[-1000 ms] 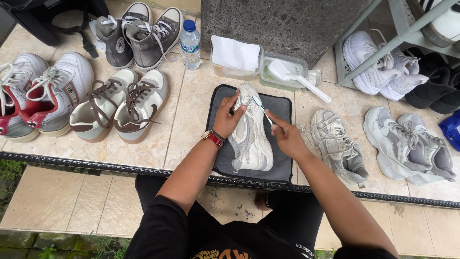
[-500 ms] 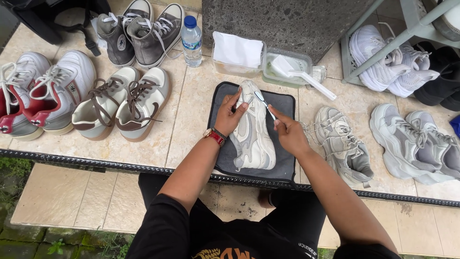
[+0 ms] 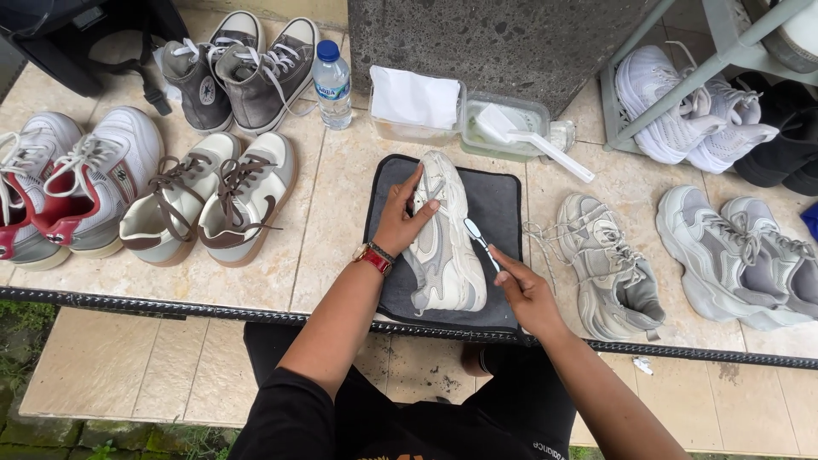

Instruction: Scrubbing the sides and midsole of a white sneaker using a toothbrush and cleaning solution to remove dirt.

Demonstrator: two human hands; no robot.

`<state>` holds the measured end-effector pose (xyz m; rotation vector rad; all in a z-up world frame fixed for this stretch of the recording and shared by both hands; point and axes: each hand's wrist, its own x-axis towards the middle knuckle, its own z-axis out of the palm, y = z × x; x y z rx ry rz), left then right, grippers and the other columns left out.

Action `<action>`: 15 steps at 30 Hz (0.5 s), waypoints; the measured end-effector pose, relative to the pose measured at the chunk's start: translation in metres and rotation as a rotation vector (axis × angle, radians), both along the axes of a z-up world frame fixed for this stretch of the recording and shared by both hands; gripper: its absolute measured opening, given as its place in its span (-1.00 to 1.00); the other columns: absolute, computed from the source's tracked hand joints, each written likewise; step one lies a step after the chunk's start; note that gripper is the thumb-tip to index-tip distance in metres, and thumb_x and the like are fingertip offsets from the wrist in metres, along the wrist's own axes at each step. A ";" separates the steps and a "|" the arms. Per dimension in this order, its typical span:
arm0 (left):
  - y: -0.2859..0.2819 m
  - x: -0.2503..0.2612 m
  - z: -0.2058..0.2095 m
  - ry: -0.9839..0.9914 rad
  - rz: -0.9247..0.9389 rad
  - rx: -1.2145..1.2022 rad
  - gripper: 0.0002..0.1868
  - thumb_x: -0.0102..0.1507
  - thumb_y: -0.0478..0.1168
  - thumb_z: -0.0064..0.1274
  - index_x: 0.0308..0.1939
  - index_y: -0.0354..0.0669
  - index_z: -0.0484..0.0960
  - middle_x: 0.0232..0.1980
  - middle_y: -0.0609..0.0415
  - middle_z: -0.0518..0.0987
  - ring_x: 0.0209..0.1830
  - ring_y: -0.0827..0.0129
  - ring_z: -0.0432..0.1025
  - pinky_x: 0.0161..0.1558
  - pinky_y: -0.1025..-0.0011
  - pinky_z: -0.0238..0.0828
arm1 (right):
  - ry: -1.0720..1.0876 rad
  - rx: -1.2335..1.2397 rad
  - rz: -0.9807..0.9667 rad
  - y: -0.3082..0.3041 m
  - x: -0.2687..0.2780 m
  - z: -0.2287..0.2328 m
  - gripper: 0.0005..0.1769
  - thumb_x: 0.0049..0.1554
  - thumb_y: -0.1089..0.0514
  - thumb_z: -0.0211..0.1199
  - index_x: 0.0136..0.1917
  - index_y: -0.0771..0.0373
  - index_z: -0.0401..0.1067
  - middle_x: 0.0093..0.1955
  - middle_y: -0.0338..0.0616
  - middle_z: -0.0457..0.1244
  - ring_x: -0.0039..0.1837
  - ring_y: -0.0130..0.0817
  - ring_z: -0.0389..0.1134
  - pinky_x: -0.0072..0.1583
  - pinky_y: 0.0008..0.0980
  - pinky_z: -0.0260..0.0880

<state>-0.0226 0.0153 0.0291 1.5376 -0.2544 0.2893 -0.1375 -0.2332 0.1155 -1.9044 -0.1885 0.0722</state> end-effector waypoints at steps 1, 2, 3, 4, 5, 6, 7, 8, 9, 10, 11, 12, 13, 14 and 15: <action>0.001 -0.001 -0.002 -0.007 0.000 0.000 -0.23 0.31 -0.03 0.24 0.55 0.04 0.24 -0.11 0.10 0.25 -0.06 0.41 0.21 0.11 0.38 0.20 | -0.007 0.000 0.000 0.000 0.008 -0.008 -0.47 0.28 0.39 -0.02 0.45 0.10 0.40 -0.15 -0.06 0.36 -0.36 -0.58 0.19 -0.29 -0.55 0.26; 0.002 -0.002 -0.004 0.019 -0.017 0.008 -0.26 0.34 -0.04 0.19 0.55 0.05 0.22 -0.11 0.10 0.25 -0.07 0.42 0.22 0.10 0.40 0.20 | -0.030 -0.005 -0.005 0.001 0.016 -0.016 -0.47 0.28 0.40 -0.02 0.45 0.10 0.40 0.09 0.01 0.35 -0.22 -0.49 0.27 -0.19 -0.48 0.30; 0.002 0.003 -0.003 0.033 -0.030 0.015 -0.29 0.37 -0.04 0.14 0.55 0.06 0.21 -0.11 0.09 0.26 -0.07 0.42 0.23 0.09 0.41 0.20 | -0.065 -0.012 -0.006 0.001 0.030 -0.021 -0.48 0.29 0.41 -0.02 0.45 0.10 0.40 0.33 0.07 0.34 -0.07 -0.40 0.35 -0.08 -0.41 0.33; 0.002 0.004 -0.001 0.014 -0.025 0.014 -0.29 0.37 -0.04 0.14 0.55 0.06 0.21 -0.11 0.09 0.26 -0.07 0.42 0.23 0.09 0.41 0.20 | -0.085 -0.014 -0.001 0.007 0.044 -0.013 -0.48 0.29 0.41 -0.02 0.45 0.10 0.40 0.33 0.07 0.34 -0.07 -0.40 0.35 -0.08 -0.41 0.33; 0.001 0.002 0.001 0.033 -0.038 0.020 -0.28 0.36 -0.04 0.14 0.56 0.07 0.20 -0.11 0.08 0.26 -0.08 0.42 0.23 0.09 0.42 0.20 | -0.096 -0.020 0.003 0.012 0.053 -0.006 -0.49 0.30 0.40 -0.02 0.44 0.08 0.40 0.35 0.04 0.32 -0.03 -0.40 0.35 -0.05 -0.39 0.34; 0.000 0.001 0.002 0.051 -0.050 0.026 -0.27 0.36 -0.03 0.14 0.56 0.08 0.19 -0.10 0.07 0.27 -0.09 0.43 0.24 0.08 0.43 0.20 | -0.108 -0.026 0.007 0.017 0.062 0.001 -0.49 0.31 0.38 -0.02 0.44 0.07 0.40 0.38 0.00 0.31 0.01 -0.39 0.36 -0.01 -0.37 0.35; 0.001 0.004 0.002 0.036 -0.051 0.029 -0.27 0.36 -0.03 0.14 0.56 0.08 0.19 -0.10 0.07 0.27 -0.09 0.43 0.24 0.08 0.43 0.20 | -0.123 -0.023 0.005 0.017 0.069 0.003 -0.49 0.31 0.38 -0.02 0.44 0.07 0.40 0.38 0.00 0.31 0.01 -0.39 0.36 -0.01 -0.37 0.35; 0.001 0.008 0.002 0.037 -0.043 0.033 -0.28 0.37 -0.05 0.12 0.56 0.07 0.19 -0.11 0.06 0.27 -0.09 0.42 0.24 0.07 0.43 0.21 | -0.107 -0.029 0.014 0.018 0.076 0.004 -0.49 0.31 0.38 -0.02 0.44 0.04 0.40 0.39 -0.07 0.31 0.01 -0.42 0.35 0.00 -0.39 0.35; 0.002 0.002 -0.004 0.056 -0.036 0.036 -0.29 0.37 -0.06 0.11 0.56 0.07 0.19 -0.12 0.06 0.27 -0.09 0.41 0.25 0.06 0.43 0.22 | -0.072 -0.035 0.023 0.020 0.075 0.000 -0.48 0.31 0.38 -0.03 0.45 0.02 0.40 0.41 -0.14 0.30 0.00 -0.44 0.33 0.02 -0.42 0.35; 0.003 0.003 0.000 0.059 -0.037 0.037 -0.29 0.37 -0.06 0.11 0.56 0.07 0.19 -0.12 0.06 0.27 -0.09 0.41 0.25 0.06 0.43 0.22 | -0.070 -0.034 0.021 0.020 0.065 0.010 -0.48 0.31 0.38 -0.03 0.45 0.02 0.40 0.41 -0.14 0.30 0.00 -0.44 0.33 0.02 -0.42 0.35; 0.003 0.001 0.003 0.079 -0.042 0.031 -0.29 0.37 -0.06 0.12 0.56 0.09 0.20 -0.13 0.05 0.27 -0.09 0.41 0.26 0.07 0.42 0.23 | -0.050 -0.068 0.008 0.020 0.052 0.019 -0.47 0.31 0.35 -0.02 0.45 -0.03 0.41 0.17 -0.11 0.37 -0.09 -0.47 0.32 -0.06 -0.43 0.33; 0.003 0.000 0.005 0.099 -0.047 0.025 -0.30 0.37 -0.06 0.12 0.56 0.10 0.21 -0.13 0.05 0.27 -0.08 0.40 0.27 0.09 0.41 0.23 | -0.030 -0.103 -0.004 0.021 0.041 0.028 -0.46 0.30 0.33 -0.01 0.45 -0.08 0.42 -0.08 -0.08 0.44 -0.18 -0.49 0.30 -0.13 -0.45 0.32; 0.002 -0.003 0.004 0.119 -0.050 0.023 -0.30 0.37 -0.06 0.12 0.56 0.10 0.21 -0.13 0.05 0.27 -0.08 0.40 0.27 0.09 0.41 0.23 | -0.010 -0.104 -0.005 0.017 0.026 0.022 -0.46 0.30 0.33 -0.01 0.45 -0.08 0.42 -0.08 -0.08 0.44 -0.18 -0.49 0.30 -0.13 -0.45 0.32; 0.002 -0.005 0.002 0.108 -0.048 0.017 -0.29 0.37 -0.07 0.13 0.56 0.10 0.20 -0.14 0.05 0.27 -0.08 0.40 0.28 0.09 0.41 0.23 | 0.030 -0.081 -0.009 0.013 0.011 0.017 -0.48 0.29 0.34 0.01 0.43 -0.04 0.44 0.13 -0.09 0.40 -0.13 -0.46 0.31 -0.07 -0.41 0.35; 0.002 -0.001 0.004 0.081 -0.040 0.011 -0.29 0.37 -0.08 0.14 0.56 0.10 0.20 -0.14 0.05 0.27 -0.07 0.40 0.28 0.10 0.41 0.23 | 0.053 -0.057 -0.007 0.010 0.003 0.014 -0.50 0.28 0.36 0.02 0.40 0.00 0.46 0.34 -0.10 0.36 -0.08 -0.43 0.32 -0.01 -0.38 0.37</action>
